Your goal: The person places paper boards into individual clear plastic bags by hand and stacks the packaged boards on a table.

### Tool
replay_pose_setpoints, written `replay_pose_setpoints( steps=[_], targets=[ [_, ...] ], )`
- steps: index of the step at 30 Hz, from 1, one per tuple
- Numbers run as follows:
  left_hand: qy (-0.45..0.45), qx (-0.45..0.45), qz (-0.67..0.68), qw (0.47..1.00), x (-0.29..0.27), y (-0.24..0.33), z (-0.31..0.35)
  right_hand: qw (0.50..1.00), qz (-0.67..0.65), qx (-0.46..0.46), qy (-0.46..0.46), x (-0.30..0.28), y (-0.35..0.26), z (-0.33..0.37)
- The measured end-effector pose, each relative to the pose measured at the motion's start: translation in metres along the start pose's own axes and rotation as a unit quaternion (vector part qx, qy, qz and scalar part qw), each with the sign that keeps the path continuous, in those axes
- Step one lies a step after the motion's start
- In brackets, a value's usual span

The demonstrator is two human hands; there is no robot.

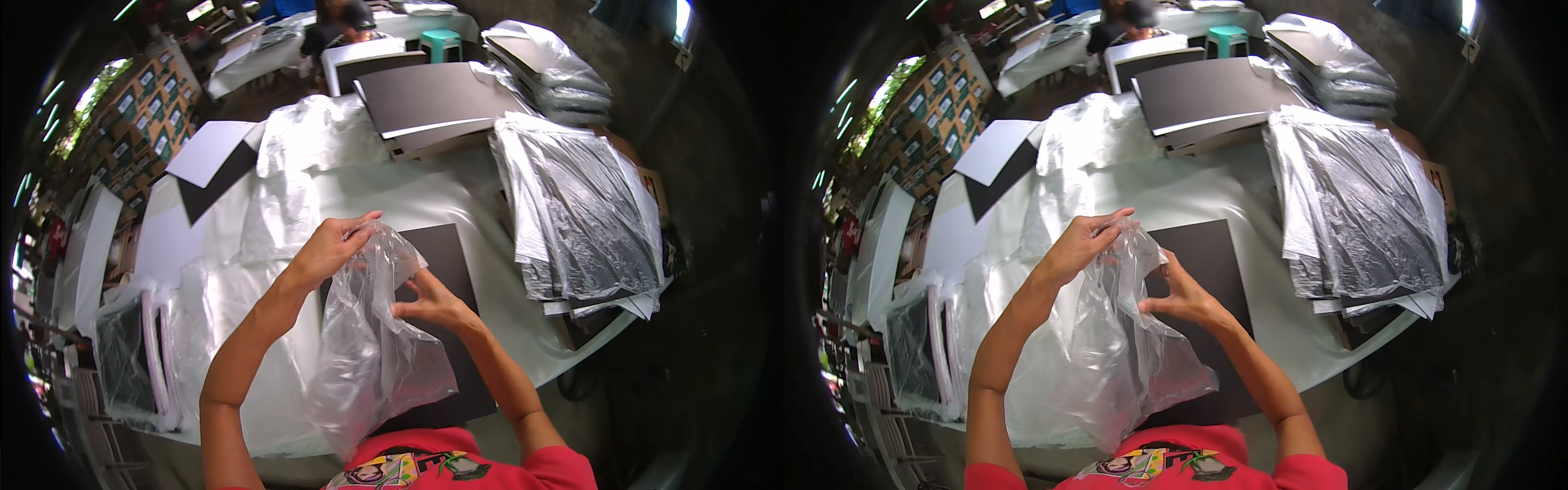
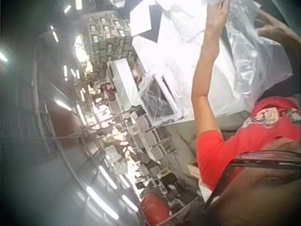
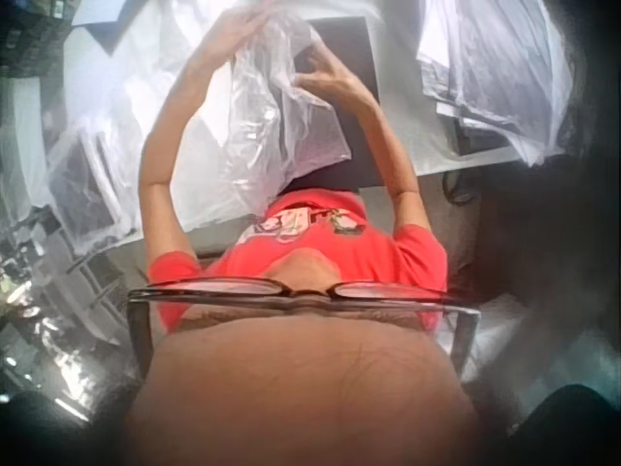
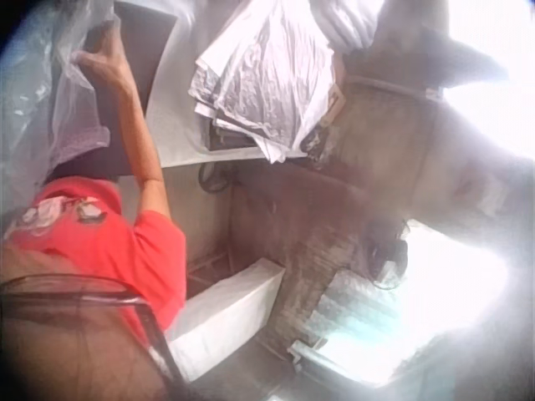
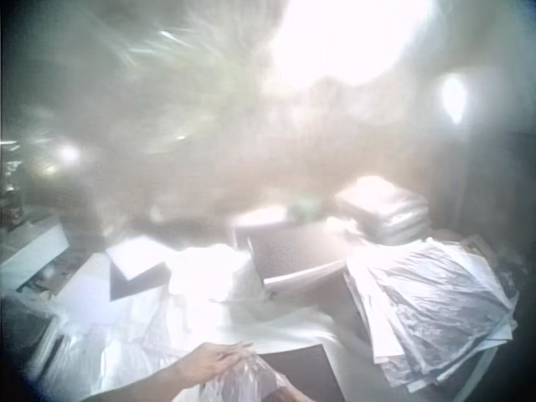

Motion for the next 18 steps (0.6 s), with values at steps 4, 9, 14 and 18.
replay_pose_setpoints(
  steps=[4, 9, 14, 18],
  targets=[
    [0.013, 0.014, -0.004, 1.000, -0.045, 0.002, 0.058, 0.926, -0.327, 0.183, 0.050, -0.002, -0.021, 0.020],
    [0.081, 0.052, 0.042, 0.995, -0.081, -0.011, 0.121, 0.996, 0.018, -0.026, 0.082, 0.043, -0.133, 0.051],
    [0.063, 0.061, 0.071, 0.994, -0.088, -0.006, 0.176, 0.989, -0.024, 0.109, 0.101, 0.078, -0.115, 0.069],
    [0.037, -0.021, 0.098, 0.994, -0.102, -0.022, 0.228, 0.958, -0.127, 0.158, 0.203, 0.036, -0.132, 0.058]
  ],
)
Point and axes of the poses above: each hand's wrist, its own z-axis away from the middle knuckle, its own x-axis out of the palm, y = z × x, the point moved 6 cm from there along -z, towards the middle knuckle, and after that the axes turned 15 degrees about z, right-handed, at the moved point
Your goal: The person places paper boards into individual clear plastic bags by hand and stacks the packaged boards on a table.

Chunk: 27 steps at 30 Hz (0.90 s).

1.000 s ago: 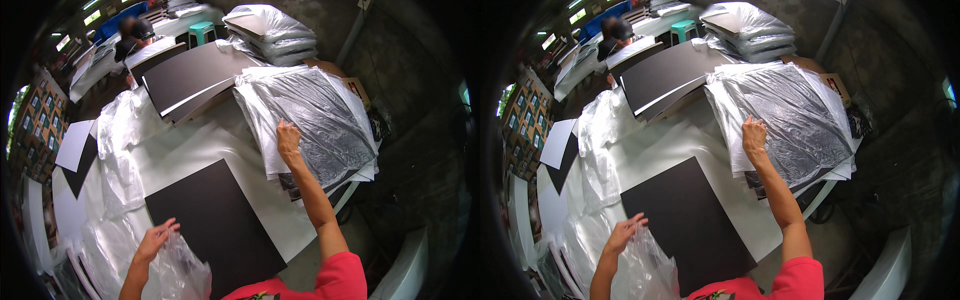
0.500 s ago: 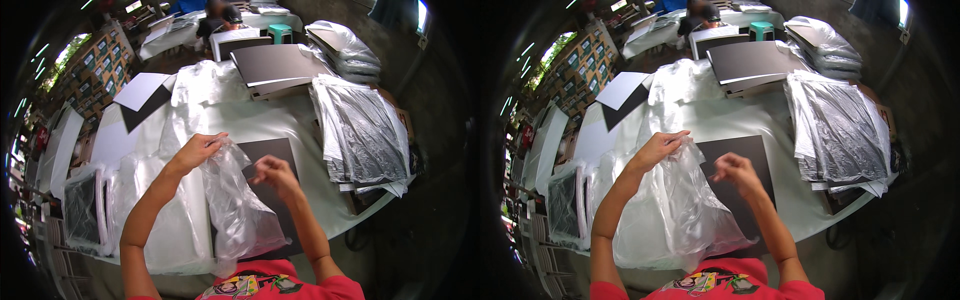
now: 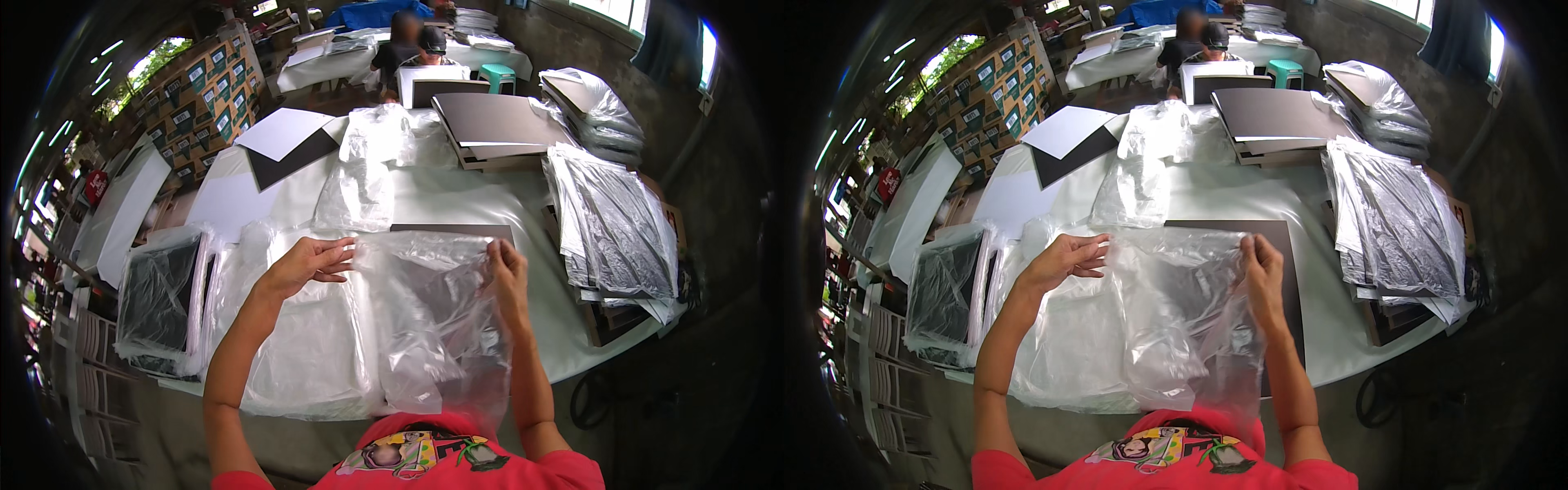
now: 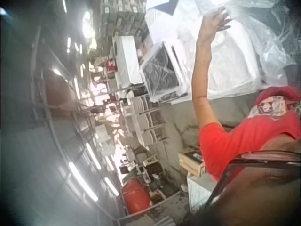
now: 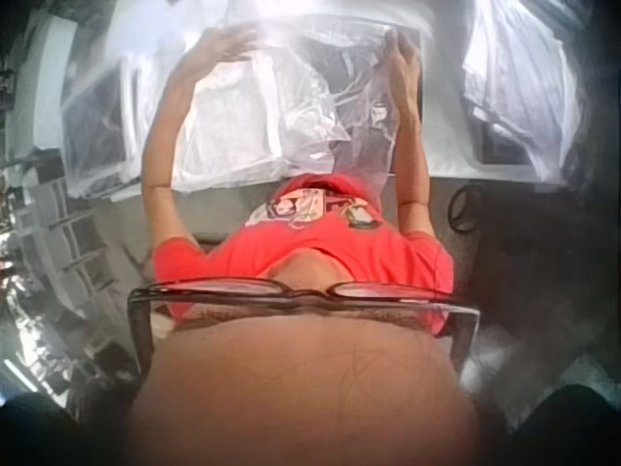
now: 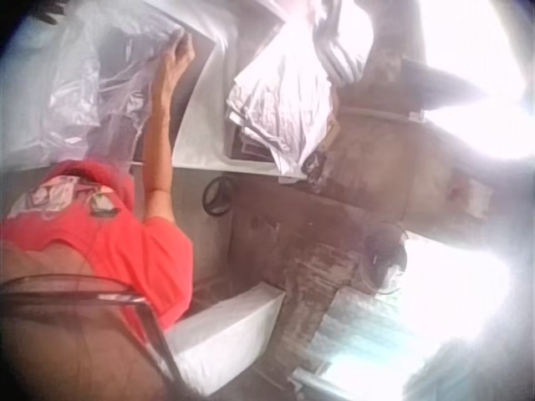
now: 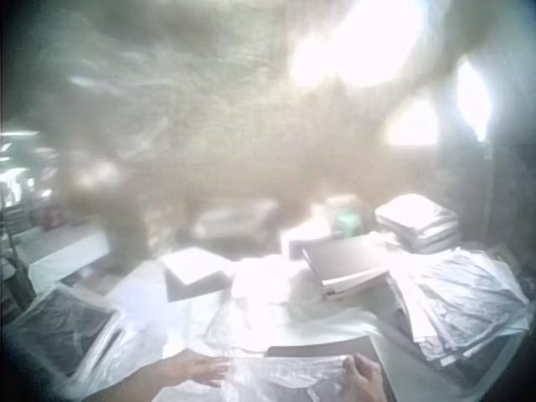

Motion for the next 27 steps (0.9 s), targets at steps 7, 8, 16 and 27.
replay_pose_setpoints(
  steps=[7, 8, 16, 27],
  targets=[
    [-0.055, 0.130, -0.022, 0.990, 0.032, -0.013, -0.011, 0.940, 0.258, -0.187, -0.121, 0.065, -0.028, -0.008],
    [-0.091, 0.098, -0.055, 0.990, 0.052, -0.022, -0.018, 0.934, 0.249, -0.217, -0.133, 0.084, -0.039, -0.001],
    [0.322, 0.205, -0.374, 0.845, -0.045, 0.016, -0.002, 0.901, 0.267, 0.143, -0.312, 0.051, 0.042, -0.018],
    [0.099, 0.144, 0.202, 0.964, 0.054, -0.067, -0.019, 0.935, -0.244, 0.042, -0.253, 0.088, -0.010, -0.004]
  ],
)
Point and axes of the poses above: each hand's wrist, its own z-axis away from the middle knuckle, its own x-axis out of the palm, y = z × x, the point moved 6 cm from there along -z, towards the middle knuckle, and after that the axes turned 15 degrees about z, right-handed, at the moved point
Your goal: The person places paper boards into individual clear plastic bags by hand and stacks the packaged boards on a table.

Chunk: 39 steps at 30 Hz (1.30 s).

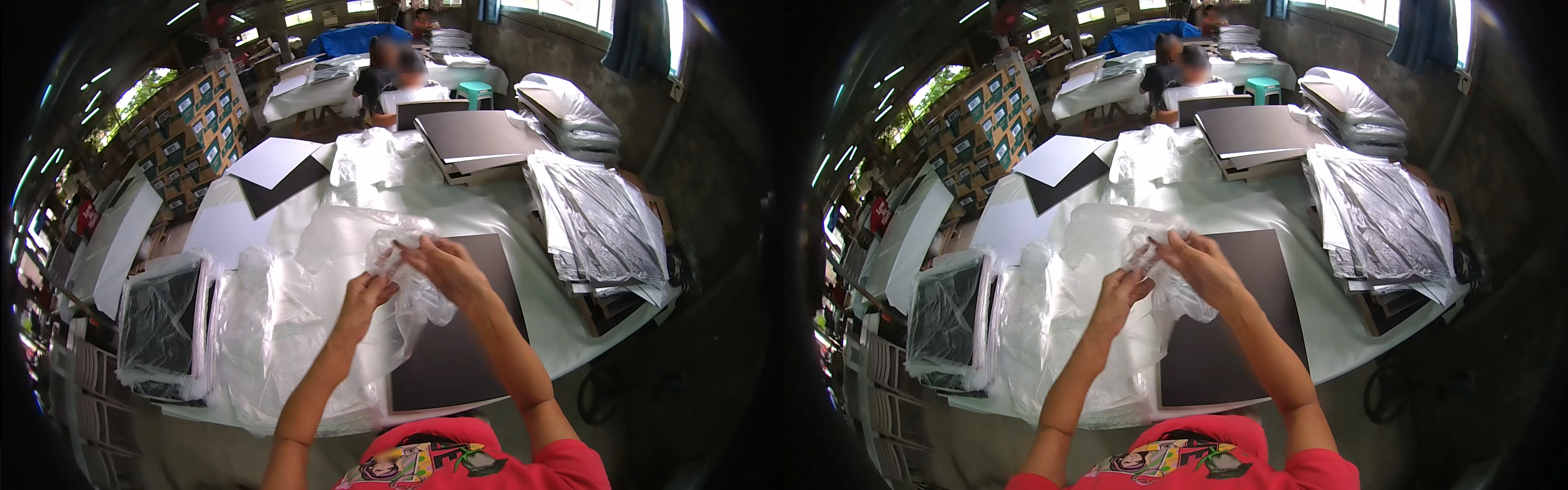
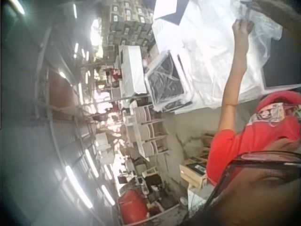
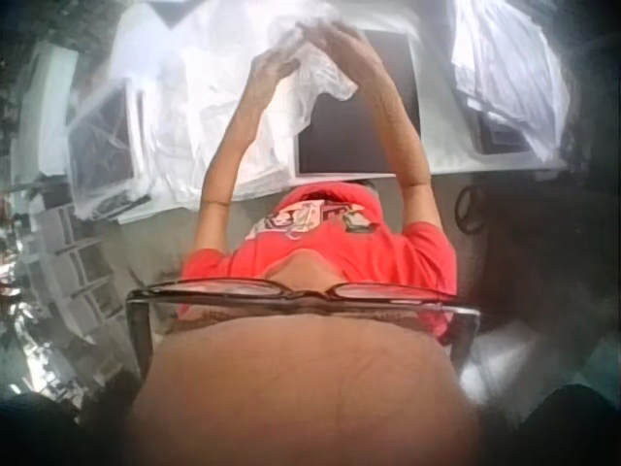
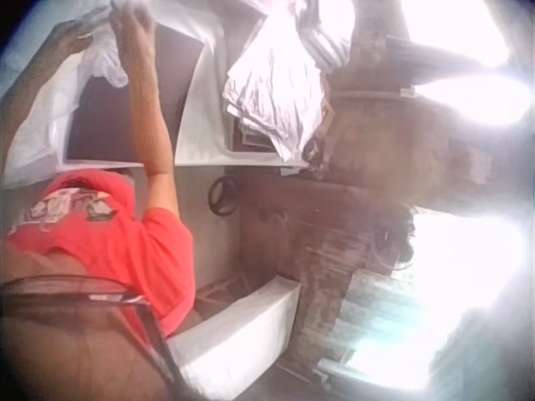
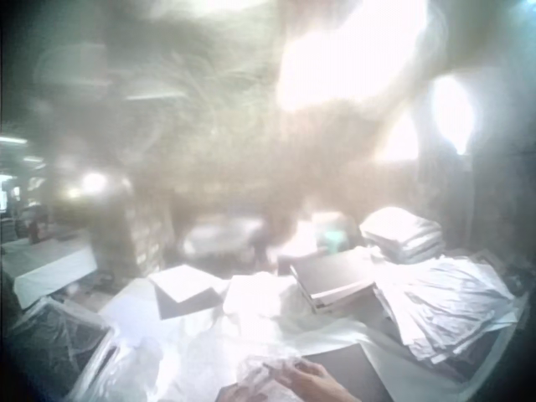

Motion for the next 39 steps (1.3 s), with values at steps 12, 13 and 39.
replay_pose_setpoints(
  steps=[12, 13, 39],
  targets=[
    [-0.146, -0.092, 0.066, 0.983, -0.009, 0.041, 0.003, 0.820, 0.562, -0.092, -0.058, 0.006, -0.017, 0.000],
    [-0.087, -0.056, 0.090, 0.991, -0.007, 0.054, 0.008, 0.844, 0.517, -0.133, 0.039, 0.003, -0.021, 0.006],
    [-0.229, -0.113, 0.006, 0.967, 0.007, 0.001, 0.039, 0.696, 0.643, -0.156, 0.279, 0.008, -0.022, 0.034]
  ],
)
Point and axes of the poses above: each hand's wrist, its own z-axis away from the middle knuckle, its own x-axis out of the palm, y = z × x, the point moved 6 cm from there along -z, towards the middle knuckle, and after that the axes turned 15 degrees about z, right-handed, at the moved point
